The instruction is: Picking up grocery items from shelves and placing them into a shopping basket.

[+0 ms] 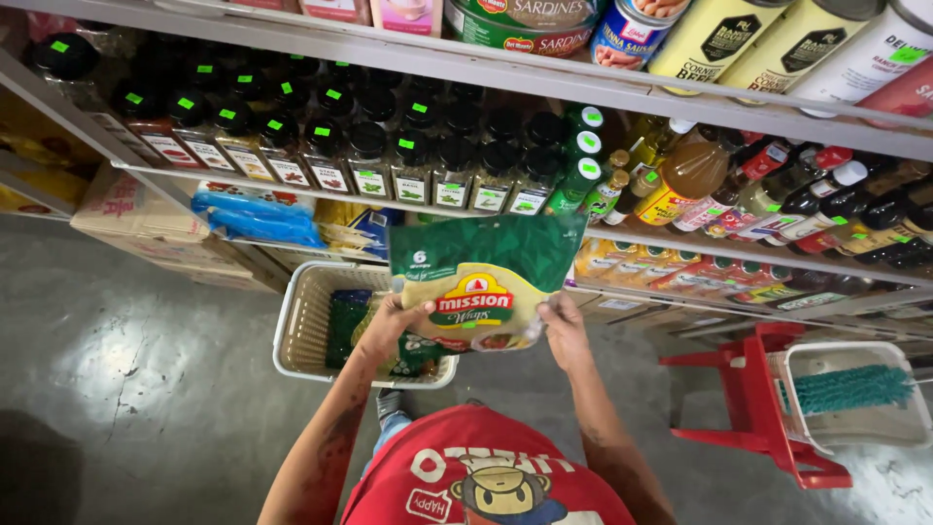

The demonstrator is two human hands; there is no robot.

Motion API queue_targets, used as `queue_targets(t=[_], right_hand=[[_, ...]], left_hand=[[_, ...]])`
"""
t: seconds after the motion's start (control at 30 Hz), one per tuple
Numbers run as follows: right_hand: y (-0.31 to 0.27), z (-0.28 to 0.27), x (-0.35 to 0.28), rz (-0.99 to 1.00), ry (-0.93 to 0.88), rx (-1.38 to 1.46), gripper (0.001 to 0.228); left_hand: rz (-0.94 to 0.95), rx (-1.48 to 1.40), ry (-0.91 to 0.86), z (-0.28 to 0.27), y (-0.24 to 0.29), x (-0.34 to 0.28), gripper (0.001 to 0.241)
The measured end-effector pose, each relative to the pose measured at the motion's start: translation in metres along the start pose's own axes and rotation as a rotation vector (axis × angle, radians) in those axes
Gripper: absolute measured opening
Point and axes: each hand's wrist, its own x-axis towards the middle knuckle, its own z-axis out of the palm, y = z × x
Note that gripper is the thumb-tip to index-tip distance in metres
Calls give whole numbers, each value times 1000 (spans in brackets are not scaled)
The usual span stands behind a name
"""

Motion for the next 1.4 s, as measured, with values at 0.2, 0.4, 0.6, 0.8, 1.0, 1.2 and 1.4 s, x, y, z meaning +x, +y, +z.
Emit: queue_targets(t=[0.2,0.4,0.6,0.8,1.0,1.2,1.4], right_hand=[[9,3,-21,244,78,-442,23],[46,7,-47,461,-112,-564,47],[41,6,-61,669,-45,-136,65],[97,-31,-82,728,-88,-589,66],[104,-16,-90,740,159,-364,73],[148,-27,-74,674,255,-615,63],[183,-65,-13,612,283,-629,65]], left_hand=[[-26,175,84,-6,-11,-13,24],[-320,-8,221,-49,-104,6,32],[-395,-180,148,-25,-60,-37,34],[-479,-29,112,-54,-139,-58,37],[-381,-309,125,-63,-117,-48,47],[-242,-82,85,-116,-224,19,55],[7,-84,40,-129,-271,93,69]])
